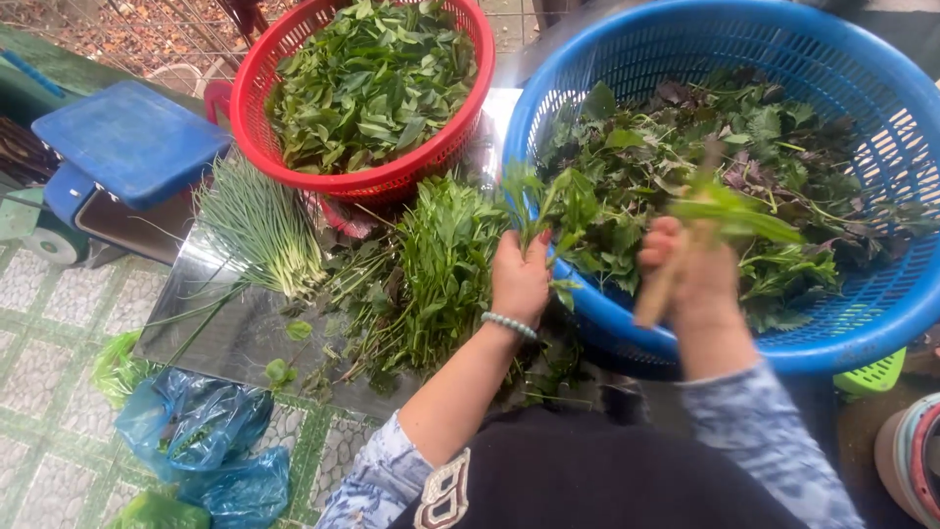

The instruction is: The recorder is trimming and cleaning leafy green vegetables with a knife at a prep station.

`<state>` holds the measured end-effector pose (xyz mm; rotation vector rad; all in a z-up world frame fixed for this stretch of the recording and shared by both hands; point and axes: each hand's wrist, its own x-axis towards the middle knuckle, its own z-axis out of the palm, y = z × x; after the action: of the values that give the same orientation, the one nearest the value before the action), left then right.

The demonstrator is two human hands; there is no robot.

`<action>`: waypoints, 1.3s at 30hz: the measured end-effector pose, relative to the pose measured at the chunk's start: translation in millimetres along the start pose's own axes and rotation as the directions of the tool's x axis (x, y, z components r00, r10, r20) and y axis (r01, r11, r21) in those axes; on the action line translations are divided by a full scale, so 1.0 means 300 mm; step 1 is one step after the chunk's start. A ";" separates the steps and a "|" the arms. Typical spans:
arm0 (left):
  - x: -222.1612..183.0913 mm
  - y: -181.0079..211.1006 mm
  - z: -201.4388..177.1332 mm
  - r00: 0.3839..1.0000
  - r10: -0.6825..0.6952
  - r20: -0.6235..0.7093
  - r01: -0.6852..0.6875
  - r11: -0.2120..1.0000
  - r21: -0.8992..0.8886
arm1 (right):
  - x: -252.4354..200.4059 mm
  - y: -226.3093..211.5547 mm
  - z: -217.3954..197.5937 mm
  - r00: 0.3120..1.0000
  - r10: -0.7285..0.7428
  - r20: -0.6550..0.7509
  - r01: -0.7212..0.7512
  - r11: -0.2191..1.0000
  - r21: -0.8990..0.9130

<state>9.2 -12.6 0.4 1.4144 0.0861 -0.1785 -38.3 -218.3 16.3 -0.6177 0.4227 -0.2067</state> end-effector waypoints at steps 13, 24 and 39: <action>0.002 0.080 -0.127 0.678 -0.124 0.725 -0.022 0.982 0.189 | -0.188 -0.065 0.093 0.827 0.506 0.246 -0.157 0.628 -0.763; -0.095 0.253 -0.106 0.849 0.033 0.527 -0.333 0.809 0.485 | -0.253 0.016 0.267 0.936 0.328 0.127 -0.073 0.535 -0.842; -0.274 0.022 -0.174 0.806 0.080 0.587 -0.530 0.541 0.653 | -0.077 -0.142 0.034 0.924 0.347 0.159 -0.326 0.934 -0.147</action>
<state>-68.0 46.0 12.4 2.2208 -0.8005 -0.2912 -57.3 -239.8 56.6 -0.6629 0.3580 0.2053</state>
